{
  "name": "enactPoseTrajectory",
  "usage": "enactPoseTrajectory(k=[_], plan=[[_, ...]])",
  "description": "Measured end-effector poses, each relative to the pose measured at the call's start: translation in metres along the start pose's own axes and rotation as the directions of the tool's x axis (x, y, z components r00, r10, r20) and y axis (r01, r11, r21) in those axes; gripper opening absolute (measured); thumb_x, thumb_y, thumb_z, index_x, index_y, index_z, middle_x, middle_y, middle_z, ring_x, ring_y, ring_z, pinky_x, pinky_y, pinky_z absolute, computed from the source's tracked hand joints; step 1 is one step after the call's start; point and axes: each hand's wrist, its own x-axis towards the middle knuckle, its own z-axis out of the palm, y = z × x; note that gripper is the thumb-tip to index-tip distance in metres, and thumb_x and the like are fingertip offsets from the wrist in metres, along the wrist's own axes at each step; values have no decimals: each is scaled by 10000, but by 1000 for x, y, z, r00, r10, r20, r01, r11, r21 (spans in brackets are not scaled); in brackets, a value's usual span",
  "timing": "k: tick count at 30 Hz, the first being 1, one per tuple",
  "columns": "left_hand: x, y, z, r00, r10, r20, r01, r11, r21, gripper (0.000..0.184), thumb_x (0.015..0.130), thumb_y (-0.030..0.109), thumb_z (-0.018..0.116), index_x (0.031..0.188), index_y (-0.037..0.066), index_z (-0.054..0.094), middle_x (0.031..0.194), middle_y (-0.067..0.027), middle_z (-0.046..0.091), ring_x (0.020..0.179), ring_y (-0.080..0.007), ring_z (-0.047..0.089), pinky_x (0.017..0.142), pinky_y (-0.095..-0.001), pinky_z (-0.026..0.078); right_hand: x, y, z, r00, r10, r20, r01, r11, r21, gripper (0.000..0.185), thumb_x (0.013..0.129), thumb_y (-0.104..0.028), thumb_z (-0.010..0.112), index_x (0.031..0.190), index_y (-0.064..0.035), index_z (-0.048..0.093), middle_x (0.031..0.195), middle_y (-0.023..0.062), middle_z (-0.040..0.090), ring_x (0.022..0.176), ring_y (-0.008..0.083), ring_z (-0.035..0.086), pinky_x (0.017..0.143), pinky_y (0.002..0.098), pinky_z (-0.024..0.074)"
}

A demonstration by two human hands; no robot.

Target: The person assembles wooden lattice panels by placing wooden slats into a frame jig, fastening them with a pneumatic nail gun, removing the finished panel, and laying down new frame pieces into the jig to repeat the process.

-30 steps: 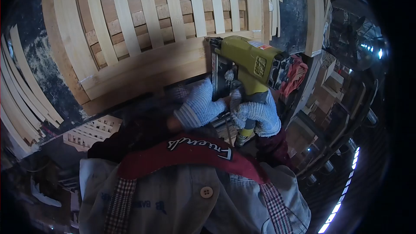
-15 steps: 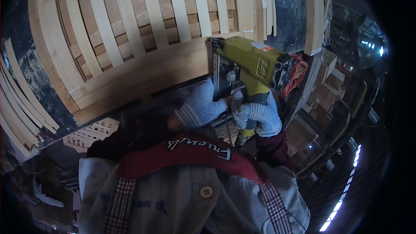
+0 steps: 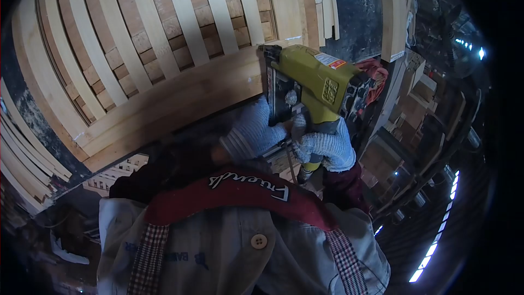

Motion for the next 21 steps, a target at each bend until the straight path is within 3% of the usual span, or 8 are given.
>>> enactPoseTrajectory(k=[11,15,18,21], plan=[[27,37,15,997,47,69,-44,998,-53,491,802,183,714,1176,-47,494,1075,-178,634,985,-257,624,865,-377,497,-3,-9,-33,1000,6,7,-7,997,80,270,756,-100,727,957,21,591,661,65,586,525,146,555,493,265,449],[24,22,18,996,-18,90,28,994,-106,483,807,158,700,1182,-50,478,1078,-170,633,994,-252,625,869,-376,496,-1,-6,-29,1000,-4,-23,6,996,87,331,758,-102,734,1030,8,581,722,56,599,561,146,568,509,261,455],[25,14,20,997,10,71,2,984,-176,480,812,145,692,1186,-53,467,1080,-172,630,993,-253,626,868,-376,497,4,12,-48,997,-38,66,39,999,-21,428,757,-94,740,1130,-8,548,796,58,609,603,139,580,520,258,460],[27,18,19,999,25,38,-19,987,-158,477,814,143,689,1187,-54,465,1079,-175,628,994,-253,623,873,-379,494,3,2,-35,999,-55,-2,55,997,60,416,760,-100,737,1119,-6,552,782,59,607,595,136,577,518,255,458]])
